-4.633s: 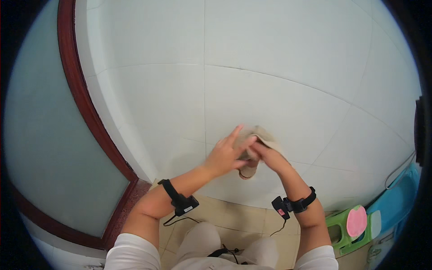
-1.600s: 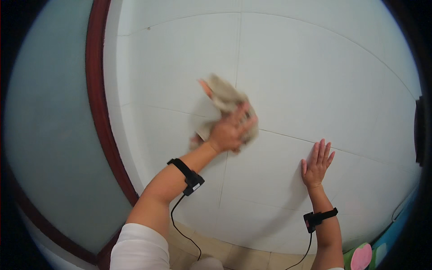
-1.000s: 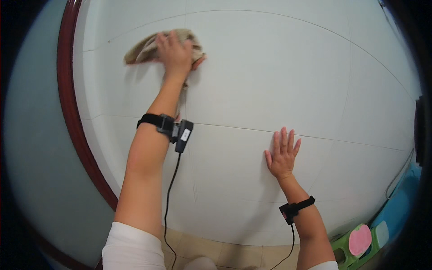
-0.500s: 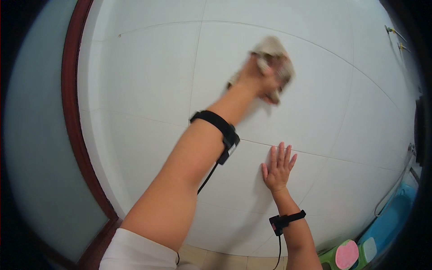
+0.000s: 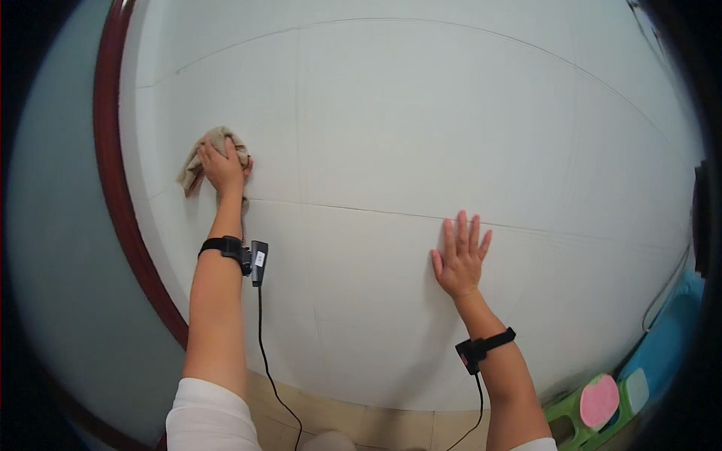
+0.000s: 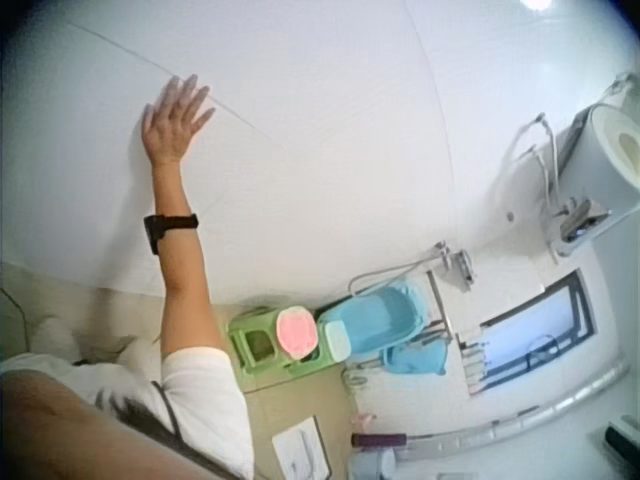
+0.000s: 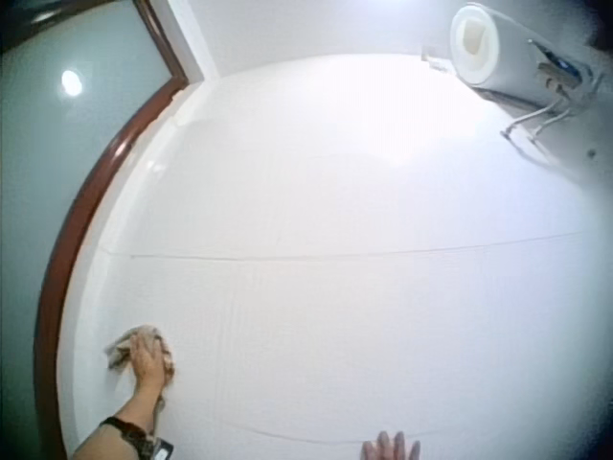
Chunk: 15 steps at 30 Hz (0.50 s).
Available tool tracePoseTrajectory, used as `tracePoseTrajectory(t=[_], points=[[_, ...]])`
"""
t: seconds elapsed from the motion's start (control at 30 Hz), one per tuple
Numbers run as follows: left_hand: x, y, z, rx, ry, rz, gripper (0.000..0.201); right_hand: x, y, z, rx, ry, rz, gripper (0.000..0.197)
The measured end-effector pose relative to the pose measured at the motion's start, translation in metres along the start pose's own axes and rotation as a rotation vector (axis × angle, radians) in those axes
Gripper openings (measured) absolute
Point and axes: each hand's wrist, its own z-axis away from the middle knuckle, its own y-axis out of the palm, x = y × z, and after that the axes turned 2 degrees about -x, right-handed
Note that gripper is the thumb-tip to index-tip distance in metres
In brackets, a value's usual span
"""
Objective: The person wipes down the tiled bathroom wall using a cloth, then rinses and wrings the cloth in the sink.
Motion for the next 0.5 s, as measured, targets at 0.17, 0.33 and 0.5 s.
tracePoseTrajectory(t=[0.17,0.33,0.5], points=[[-0.066,0.000,-0.008,-0.005,0.231,0.175,0.050,0.002,-0.005,-0.006,-0.011,0.023,-0.017,0.059],[-0.181,0.015,-0.003,0.157,0.457,0.416,0.066,-0.003,0.000,0.001,0.004,0.033,-0.008,0.059],[-0.253,0.043,0.024,0.216,0.776,0.466,0.071,0.000,0.010,0.004,0.066,0.026,-0.030,0.059]])
